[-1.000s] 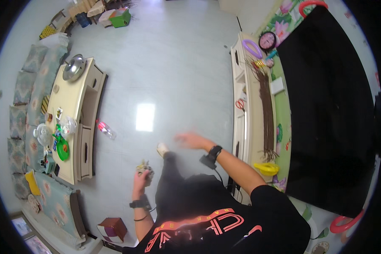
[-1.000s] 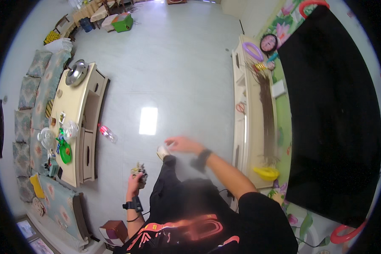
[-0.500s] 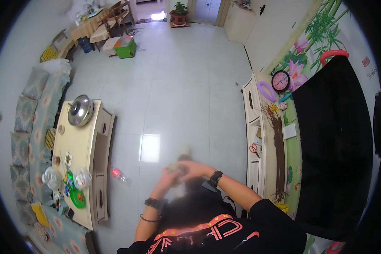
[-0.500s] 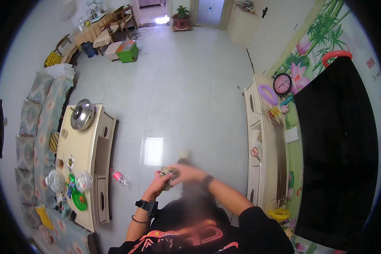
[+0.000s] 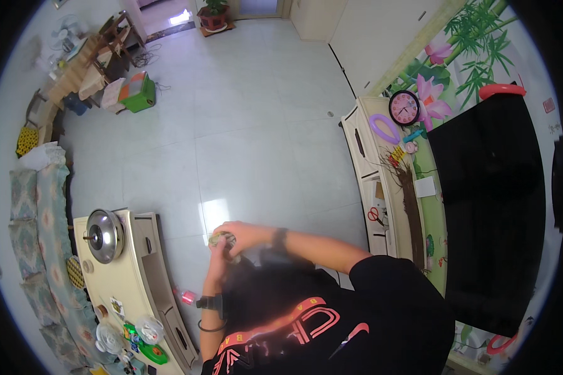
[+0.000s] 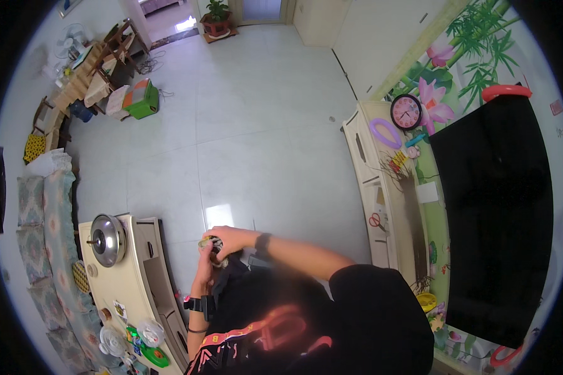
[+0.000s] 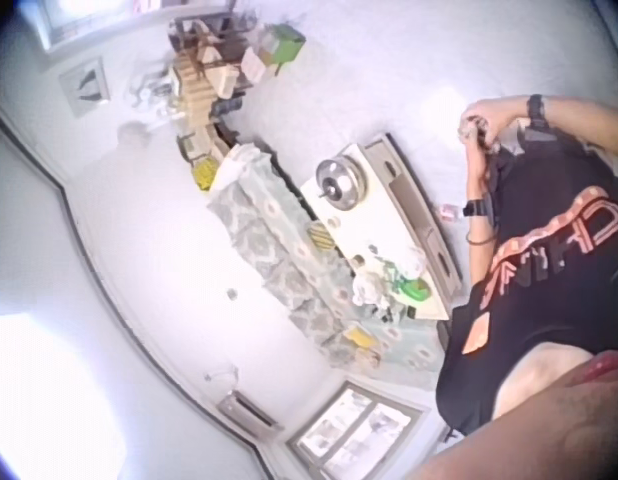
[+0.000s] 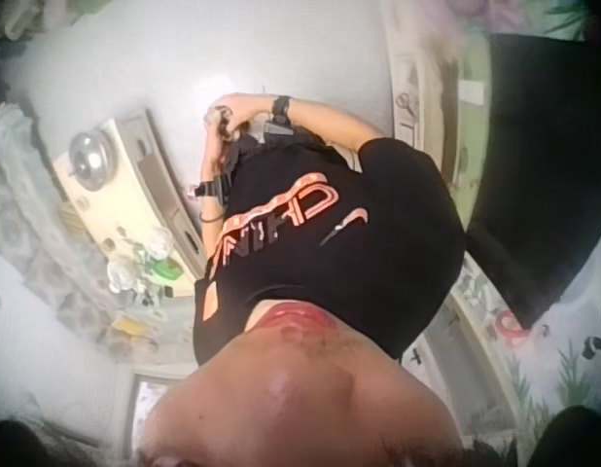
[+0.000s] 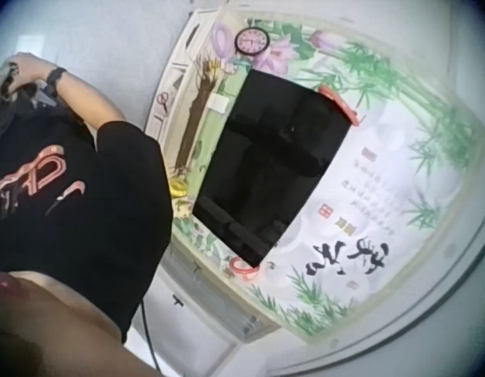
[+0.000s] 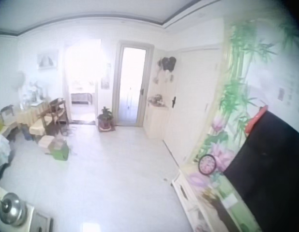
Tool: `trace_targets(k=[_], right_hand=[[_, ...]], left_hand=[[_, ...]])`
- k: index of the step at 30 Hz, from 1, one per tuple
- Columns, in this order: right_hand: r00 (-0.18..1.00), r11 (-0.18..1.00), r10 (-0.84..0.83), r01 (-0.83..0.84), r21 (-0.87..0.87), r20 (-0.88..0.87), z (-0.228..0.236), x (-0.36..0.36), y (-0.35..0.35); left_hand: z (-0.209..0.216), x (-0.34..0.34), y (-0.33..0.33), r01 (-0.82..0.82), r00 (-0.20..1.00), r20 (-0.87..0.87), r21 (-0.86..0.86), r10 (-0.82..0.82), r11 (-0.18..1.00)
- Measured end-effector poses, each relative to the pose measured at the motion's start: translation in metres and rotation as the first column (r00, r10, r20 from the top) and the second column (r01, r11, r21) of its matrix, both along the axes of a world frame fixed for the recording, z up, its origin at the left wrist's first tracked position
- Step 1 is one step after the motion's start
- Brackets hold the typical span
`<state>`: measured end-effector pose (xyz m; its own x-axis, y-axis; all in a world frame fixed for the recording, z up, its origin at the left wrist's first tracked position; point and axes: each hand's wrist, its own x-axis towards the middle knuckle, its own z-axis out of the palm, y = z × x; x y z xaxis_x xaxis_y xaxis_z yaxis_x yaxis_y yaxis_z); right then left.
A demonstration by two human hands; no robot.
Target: The person walks to a balcony, takes a white cloth, and places it onto a blue plastic hanger by hand before hanging it on a laundry rack alongside other drying clothes.
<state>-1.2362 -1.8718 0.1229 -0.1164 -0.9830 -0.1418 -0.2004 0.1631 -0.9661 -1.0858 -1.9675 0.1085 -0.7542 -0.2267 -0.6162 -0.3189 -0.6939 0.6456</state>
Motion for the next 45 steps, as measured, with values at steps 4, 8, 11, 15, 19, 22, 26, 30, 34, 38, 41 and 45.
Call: trace_targets(k=[4, 8, 11, 15, 19, 22, 26, 30, 34, 38, 41, 45], right_hand=[[1.0, 0.998, 0.021, -0.02, 0.059, -0.02, -0.026, -0.053, -0.085], [0.87, 0.969, -0.246, 0.216, 0.118, 0.426, -0.062, -0.105, -0.157], [0.719, 0.922, -0.387, 0.322, 0.217, 0.578, -0.045, -0.149, -0.206], [0.541, 0.843, -0.527, 0.432, 0.321, 0.655, -0.068, -0.201, -0.254], [0.859, 0.903, -0.41, 0.43, 0.004, 0.308, -0.043, -0.257, -0.316], [0.815, 0.853, -0.521, 0.504, 0.133, 0.254, -0.066, -0.303, -0.344], [0.64, 0.766, -0.642, 0.517, 0.381, 0.423, -0.112, -0.369, -0.419], [0.972, 0.946, -0.191, 0.146, 0.29, 0.135, -0.196, -0.44, -0.536], [0.943, 0.907, -0.198, 0.074, 0.414, 0.266, -0.187, -0.475, -0.663], [0.885, 0.882, -0.22, 0.002, 0.47, 0.41, -0.183, -0.492, -0.824], [0.913, 0.706, -0.18, -0.139, 0.695, 0.366, -0.104, -0.474, -0.95], [0.92, 0.754, -0.066, -0.209, 0.623, 0.387, -0.075, -0.461, -1.05]], left_hand=[[-0.012, -0.036, -0.078, -0.059, 0.99, -0.118, 0.143, 0.076, 0.988], [-0.011, -0.077, -0.184, 0.076, 0.989, -0.14, 0.162, -0.053, 0.984], [-0.002, -0.109, -0.267, 0.128, 0.987, -0.102, 0.027, -0.124, 0.991], [-0.014, -0.149, -0.379, 0.17, 0.984, -0.034, -0.118, -0.175, 0.978], [-0.06, -0.164, -0.477, 0.047, 0.993, 0.115, -0.157, -0.029, 0.987], [-0.138, -0.148, -0.531, -0.098, 0.958, 0.263, -0.09, 0.118, 0.991], [-0.27, -0.03, -0.578, 0.049, 0.838, 0.543, -0.168, 0.051, 0.985], [-0.296, 0.106, -0.552, 0.428, 0.872, 0.402, -0.348, -0.28, 0.834], [-0.172, -0.005, -0.608, -0.513, 0.598, 0.706, -0.027, 0.38, 0.858], [-0.168, -0.048, -0.648, -0.767, 0.454, 0.664, -0.048, 0.594, 0.64], [-0.194, -0.06, -0.678, -0.799, 0.432, 0.668, -0.028, 0.606, 0.601], [-0.205, -0.048, -0.759, -0.199, 0.797, 0.485, -0.353, 0.361, 0.914]])
